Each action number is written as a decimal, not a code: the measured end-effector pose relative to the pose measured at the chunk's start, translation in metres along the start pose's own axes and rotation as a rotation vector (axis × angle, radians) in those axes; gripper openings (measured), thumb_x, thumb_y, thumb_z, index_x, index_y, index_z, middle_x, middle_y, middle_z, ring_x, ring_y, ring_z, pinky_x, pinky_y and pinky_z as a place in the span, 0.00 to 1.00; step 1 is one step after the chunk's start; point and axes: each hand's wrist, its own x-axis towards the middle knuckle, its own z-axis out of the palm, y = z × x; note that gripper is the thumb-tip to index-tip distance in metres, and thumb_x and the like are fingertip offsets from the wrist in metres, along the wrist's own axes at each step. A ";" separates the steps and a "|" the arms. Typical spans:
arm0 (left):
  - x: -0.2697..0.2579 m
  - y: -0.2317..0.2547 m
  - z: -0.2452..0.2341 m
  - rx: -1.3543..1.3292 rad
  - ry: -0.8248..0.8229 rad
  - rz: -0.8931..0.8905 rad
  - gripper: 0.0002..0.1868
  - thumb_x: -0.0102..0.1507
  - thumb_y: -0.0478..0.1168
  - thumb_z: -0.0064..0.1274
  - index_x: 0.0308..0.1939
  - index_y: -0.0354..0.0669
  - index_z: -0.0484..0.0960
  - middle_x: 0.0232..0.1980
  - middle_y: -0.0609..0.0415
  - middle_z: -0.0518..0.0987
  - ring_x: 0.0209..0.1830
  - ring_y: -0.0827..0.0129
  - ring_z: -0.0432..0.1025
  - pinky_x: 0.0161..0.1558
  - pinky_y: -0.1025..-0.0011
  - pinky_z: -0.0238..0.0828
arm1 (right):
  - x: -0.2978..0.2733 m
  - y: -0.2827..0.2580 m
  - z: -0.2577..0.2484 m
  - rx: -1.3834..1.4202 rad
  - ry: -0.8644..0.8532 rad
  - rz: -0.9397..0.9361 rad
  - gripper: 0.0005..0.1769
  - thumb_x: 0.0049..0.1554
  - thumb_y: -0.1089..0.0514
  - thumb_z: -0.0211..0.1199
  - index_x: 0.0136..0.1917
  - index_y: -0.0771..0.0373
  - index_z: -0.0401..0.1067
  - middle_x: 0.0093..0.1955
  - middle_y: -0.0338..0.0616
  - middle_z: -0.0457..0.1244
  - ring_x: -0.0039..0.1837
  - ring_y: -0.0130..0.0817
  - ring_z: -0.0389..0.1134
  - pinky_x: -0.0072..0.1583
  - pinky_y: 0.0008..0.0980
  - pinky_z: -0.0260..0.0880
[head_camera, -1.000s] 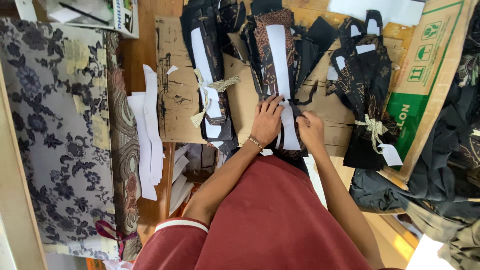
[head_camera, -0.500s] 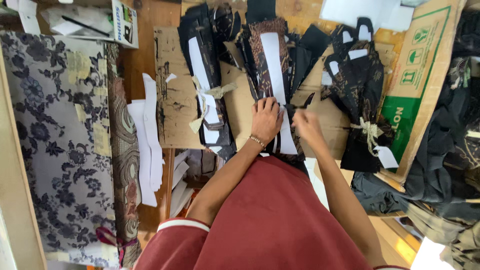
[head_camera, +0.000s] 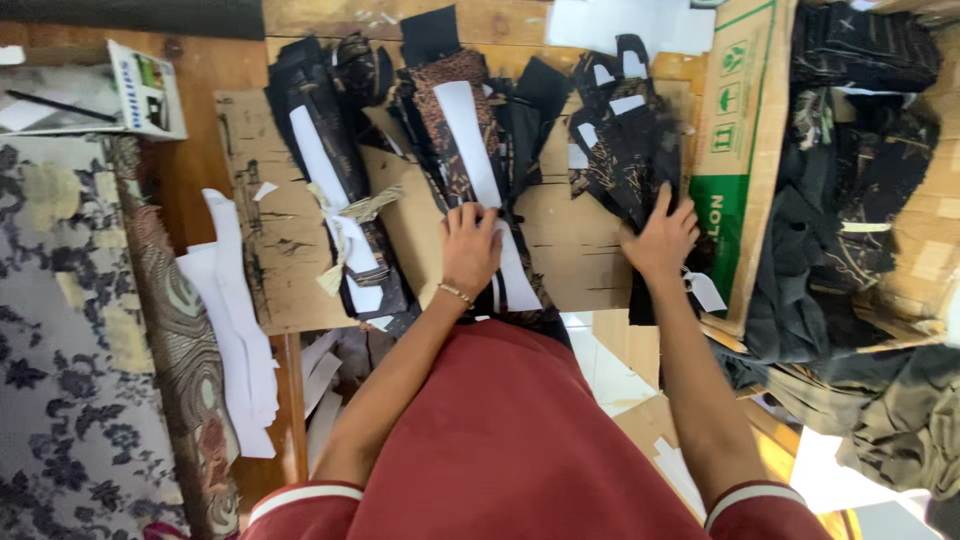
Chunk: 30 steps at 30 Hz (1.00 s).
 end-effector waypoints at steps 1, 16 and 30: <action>0.001 0.000 -0.001 0.001 0.002 0.008 0.19 0.61 0.41 0.59 0.55 0.45 0.78 0.52 0.51 0.71 0.56 0.53 0.63 0.58 0.53 0.58 | 0.000 0.017 0.004 -0.030 -0.041 -0.026 0.66 0.41 0.40 0.80 0.81 0.56 0.45 0.65 0.74 0.55 0.63 0.72 0.58 0.58 0.63 0.60; -0.011 0.132 -0.034 -0.583 -0.147 0.175 0.34 0.60 0.60 0.65 0.57 0.40 0.73 0.55 0.45 0.76 0.55 0.49 0.73 0.57 0.55 0.68 | 0.024 0.077 -0.016 1.155 -0.669 0.281 0.30 0.51 0.45 0.65 0.59 0.68 0.75 0.52 0.42 0.70 0.50 0.33 0.71 0.54 0.31 0.69; -0.025 0.244 -0.035 -0.483 -0.144 0.054 0.37 0.49 0.61 0.68 0.51 0.37 0.78 0.52 0.42 0.70 0.48 0.46 0.70 0.53 0.52 0.69 | -0.010 0.011 -0.128 1.406 -0.794 0.730 0.23 0.49 0.40 0.65 0.50 0.57 0.76 0.40 0.41 0.68 0.37 0.32 0.68 0.41 0.32 0.69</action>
